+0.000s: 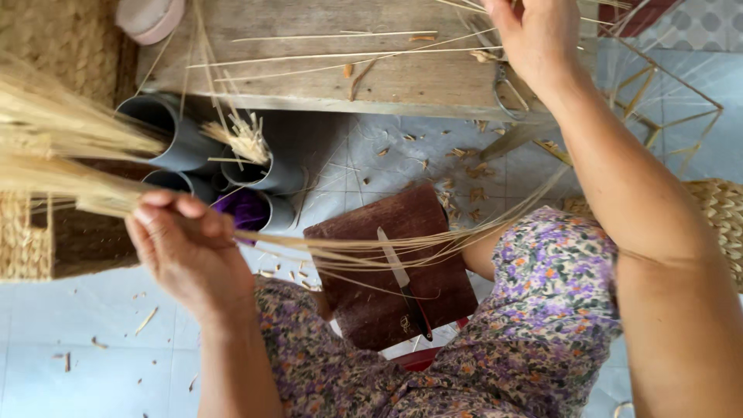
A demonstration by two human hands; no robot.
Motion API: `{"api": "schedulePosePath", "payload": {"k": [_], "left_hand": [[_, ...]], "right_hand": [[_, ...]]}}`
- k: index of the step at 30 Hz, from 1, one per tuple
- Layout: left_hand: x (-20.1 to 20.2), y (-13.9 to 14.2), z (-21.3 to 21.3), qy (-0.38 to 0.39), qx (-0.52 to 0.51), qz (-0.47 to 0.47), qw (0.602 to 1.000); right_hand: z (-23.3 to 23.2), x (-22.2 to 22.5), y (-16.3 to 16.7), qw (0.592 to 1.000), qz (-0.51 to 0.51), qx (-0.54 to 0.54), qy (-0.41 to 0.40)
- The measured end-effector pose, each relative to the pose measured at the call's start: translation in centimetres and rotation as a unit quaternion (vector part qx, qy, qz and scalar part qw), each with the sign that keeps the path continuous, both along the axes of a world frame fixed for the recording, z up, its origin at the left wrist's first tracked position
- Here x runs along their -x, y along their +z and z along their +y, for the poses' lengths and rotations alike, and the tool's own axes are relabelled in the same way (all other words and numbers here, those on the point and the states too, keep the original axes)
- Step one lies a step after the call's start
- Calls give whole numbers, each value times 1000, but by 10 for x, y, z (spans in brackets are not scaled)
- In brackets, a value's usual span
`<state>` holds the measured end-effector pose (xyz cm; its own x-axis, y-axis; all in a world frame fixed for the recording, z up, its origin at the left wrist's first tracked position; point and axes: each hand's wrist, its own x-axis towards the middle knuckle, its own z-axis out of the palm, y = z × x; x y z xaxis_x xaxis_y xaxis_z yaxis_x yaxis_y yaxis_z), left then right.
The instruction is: The person sits on a red plastic chair and prepares thin bamboo strips. They sort and align strips from a bundle, pull individual strips from containers, trim the ends with scissors, and scrape or cut strips against a small knife resting on a wooden board, gathering the processed strips in one hand.
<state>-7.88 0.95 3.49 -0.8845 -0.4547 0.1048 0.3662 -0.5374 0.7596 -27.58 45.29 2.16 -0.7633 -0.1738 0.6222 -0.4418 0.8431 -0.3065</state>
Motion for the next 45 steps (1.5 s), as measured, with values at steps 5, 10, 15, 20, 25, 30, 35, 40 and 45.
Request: {"api": "schedulePosePath", "payload": {"k": [5,10,15,20,25,30,35,40,45], "left_hand": [[0,5,16,11,1,-25,1000],[3,8,27,0,11,-3,1000],[-2,8,27,-12,-22,29,999],[-9,3,20,5,-37,31,999],[-10,2,12,21,-49,48,997],[-12,1,8,22,-67,46,996],[-13,6,6,30,-68,42,996],[-15,9,7,30,-53,31,998],[-16,12,11,20,-60,41,997]], "right_hand": [[-73,-94,42,965,-193,33,176],[-123,-159,51,928,-294,-28,228],[-140,-185,34,909,-326,-48,256],[-147,-195,19,889,-378,-110,232],[-154,-199,15,858,-423,-151,248],[-153,-194,5,788,-526,-144,285],[-148,-184,-9,677,-668,-70,300],[-146,-183,-16,642,-695,-111,303],[-148,-181,-12,650,-689,-164,274]]}}
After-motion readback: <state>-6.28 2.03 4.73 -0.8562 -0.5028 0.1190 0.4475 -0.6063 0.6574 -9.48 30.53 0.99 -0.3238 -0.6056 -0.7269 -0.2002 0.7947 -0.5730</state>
